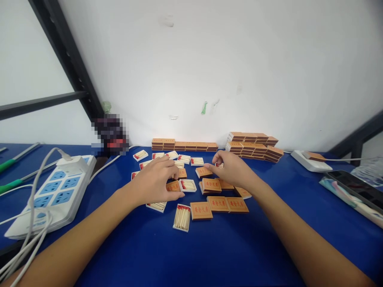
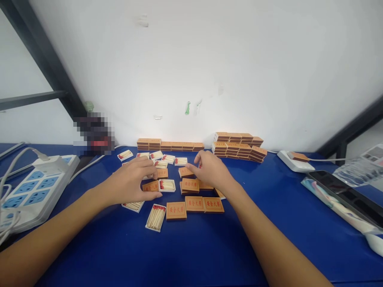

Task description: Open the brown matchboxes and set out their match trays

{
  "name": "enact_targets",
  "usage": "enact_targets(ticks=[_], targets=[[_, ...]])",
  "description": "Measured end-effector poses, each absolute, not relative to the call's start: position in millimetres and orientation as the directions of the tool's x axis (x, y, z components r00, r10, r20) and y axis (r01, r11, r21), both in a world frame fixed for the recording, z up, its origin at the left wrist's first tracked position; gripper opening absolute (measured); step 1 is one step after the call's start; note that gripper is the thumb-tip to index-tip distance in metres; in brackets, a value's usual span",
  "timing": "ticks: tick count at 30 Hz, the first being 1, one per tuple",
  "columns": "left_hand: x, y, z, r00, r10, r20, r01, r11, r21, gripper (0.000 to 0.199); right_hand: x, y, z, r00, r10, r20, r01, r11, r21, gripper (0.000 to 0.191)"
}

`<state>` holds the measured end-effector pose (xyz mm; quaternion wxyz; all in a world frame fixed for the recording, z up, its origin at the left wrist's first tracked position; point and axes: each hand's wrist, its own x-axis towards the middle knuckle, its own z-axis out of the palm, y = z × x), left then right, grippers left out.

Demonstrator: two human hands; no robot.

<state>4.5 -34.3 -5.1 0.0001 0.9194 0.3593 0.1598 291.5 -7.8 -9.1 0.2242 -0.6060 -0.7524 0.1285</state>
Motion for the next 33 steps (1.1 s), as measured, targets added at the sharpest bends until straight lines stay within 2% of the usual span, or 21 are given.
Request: enact_targets(ticks=[1, 4, 7, 10, 14, 17, 20, 23, 26, 30, 33], targets=[[3, -35, -2, 0.688, 0.674, 0.269, 0.673, -0.731, 0.109, 0.039, 294, -11, -4, -0.225, 0.962, 0.157, 0.85, 0.272, -0.452, 0.039], [3, -36, 3, 0.678, 0.704, 0.213, 0.699, -0.707, 0.11, 0.035, 301, -22, 8, -0.431, 0.902, -0.038, 0.802, 0.363, -0.474, 0.053], [4, -38, 5, 0.67, 0.717, 0.191, 0.713, -0.694, 0.103, 0.032, 306, -26, 9, -0.46, 0.882, -0.107, 0.813, 0.369, -0.451, 0.051], [3, -39, 6, 0.673, 0.72, 0.167, 0.717, -0.691, 0.089, 0.033, 309, -24, 6, -0.473, 0.876, -0.096, 0.814, 0.392, -0.428, 0.04], [-1, -38, 9, 0.672, 0.718, 0.18, 0.717, -0.692, 0.084, 0.029, 308, -22, 9, -0.474, 0.88, -0.027, 0.783, 0.408, -0.47, 0.048], [-4, -37, 10, 0.613, 0.751, 0.247, 0.756, -0.648, 0.094, 0.022, 294, -25, 12, -0.436, 0.888, 0.147, 0.7, 0.437, -0.565, 0.039], [-5, -37, 10, 0.562, 0.755, 0.336, 0.772, -0.625, 0.114, 0.028, 269, -34, 6, -0.402, 0.879, 0.258, 0.546, 0.456, -0.702, 0.032], [-1, -39, 6, 0.571, 0.71, 0.413, 0.735, -0.666, 0.128, 0.031, 247, -45, -4, -0.403, 0.875, 0.267, 0.398, 0.43, -0.811, 0.027], [5, -41, 2, 0.571, 0.652, 0.499, 0.679, -0.717, 0.159, 0.026, 238, -50, -9, -0.343, 0.906, 0.248, 0.322, 0.361, -0.875, 0.03], [12, -43, -3, 0.556, 0.554, 0.62, 0.614, -0.776, 0.144, 0.025, 239, -51, -7, -0.375, 0.905, 0.204, 0.298, 0.325, -0.897, 0.032], [15, -45, -5, 0.568, 0.509, 0.647, 0.58, -0.805, 0.125, 0.022, 235, -53, -7, -0.414, 0.883, 0.222, 0.263, 0.349, -0.9, 0.033]])
